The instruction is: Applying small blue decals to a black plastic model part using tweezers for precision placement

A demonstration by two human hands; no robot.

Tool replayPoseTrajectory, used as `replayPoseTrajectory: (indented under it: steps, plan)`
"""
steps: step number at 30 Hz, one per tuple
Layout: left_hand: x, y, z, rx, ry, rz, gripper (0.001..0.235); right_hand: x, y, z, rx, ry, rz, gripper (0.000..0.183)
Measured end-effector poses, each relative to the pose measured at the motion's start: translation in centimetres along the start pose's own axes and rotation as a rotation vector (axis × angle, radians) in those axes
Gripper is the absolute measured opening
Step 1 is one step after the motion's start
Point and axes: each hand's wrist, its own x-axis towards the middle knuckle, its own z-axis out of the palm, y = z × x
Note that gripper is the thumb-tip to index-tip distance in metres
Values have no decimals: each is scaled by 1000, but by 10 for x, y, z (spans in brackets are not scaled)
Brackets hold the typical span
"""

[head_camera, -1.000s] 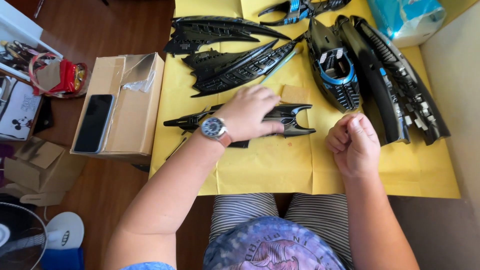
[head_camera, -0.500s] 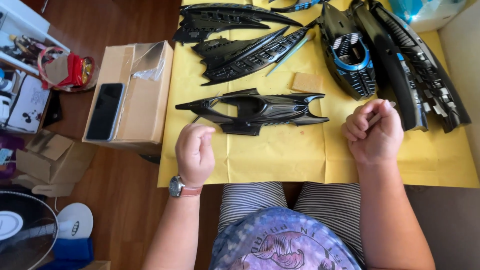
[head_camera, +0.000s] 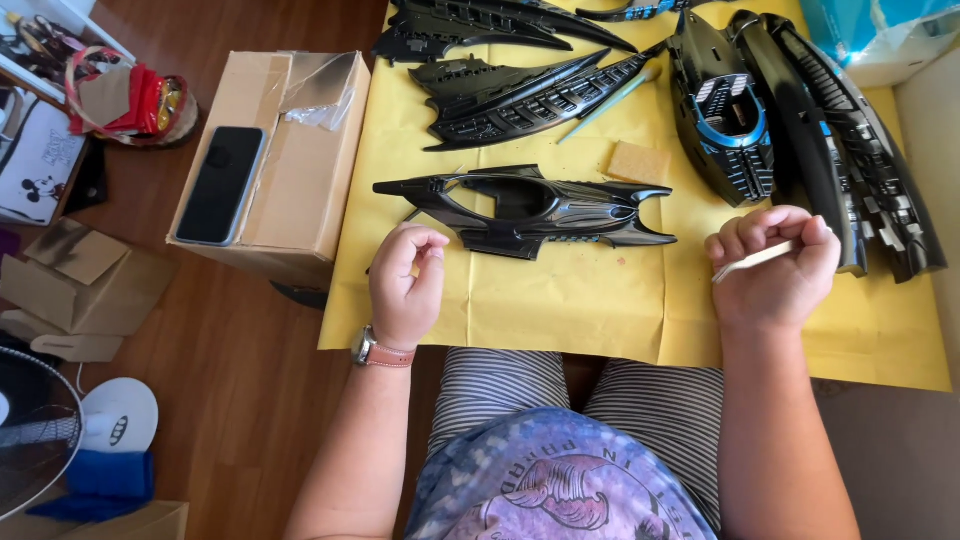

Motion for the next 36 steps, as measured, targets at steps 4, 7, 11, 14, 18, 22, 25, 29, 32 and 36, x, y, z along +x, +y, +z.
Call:
replayPoseTrajectory:
  steps: [4,7,11,14,18,22,25,29,32,36]
  plan:
    - [5,19,12,140,-38,161,10,-1,5,-5,-64,-96,-16,50]
    - [-3,30,37,85,-157,242,22,7,15,-18,-26,-65,-30,53]
    - [-12,49,81,-7,-208,331,3,22,32,-39,-40,-110,-121,55]
    - [-10,64,116,6,-275,289,8,22,34,-46,-30,-174,-120,49]
    - [13,78,147,101,-241,262,28,24,40,-53,-15,-258,-172,35]
    - [23,74,186,123,-213,263,27,33,47,-72,-26,-296,-148,32]
    - [24,64,201,222,-72,381,11,20,41,-53,-7,-250,-145,20]
    - [32,75,188,366,70,562,11,20,39,-53,-25,-198,-179,20]
    - [31,77,183,379,32,535,24,12,27,-40,-65,-94,-163,15]
    - [25,68,180,330,-86,429,36,7,10,-30,-2,-27,-57,22]
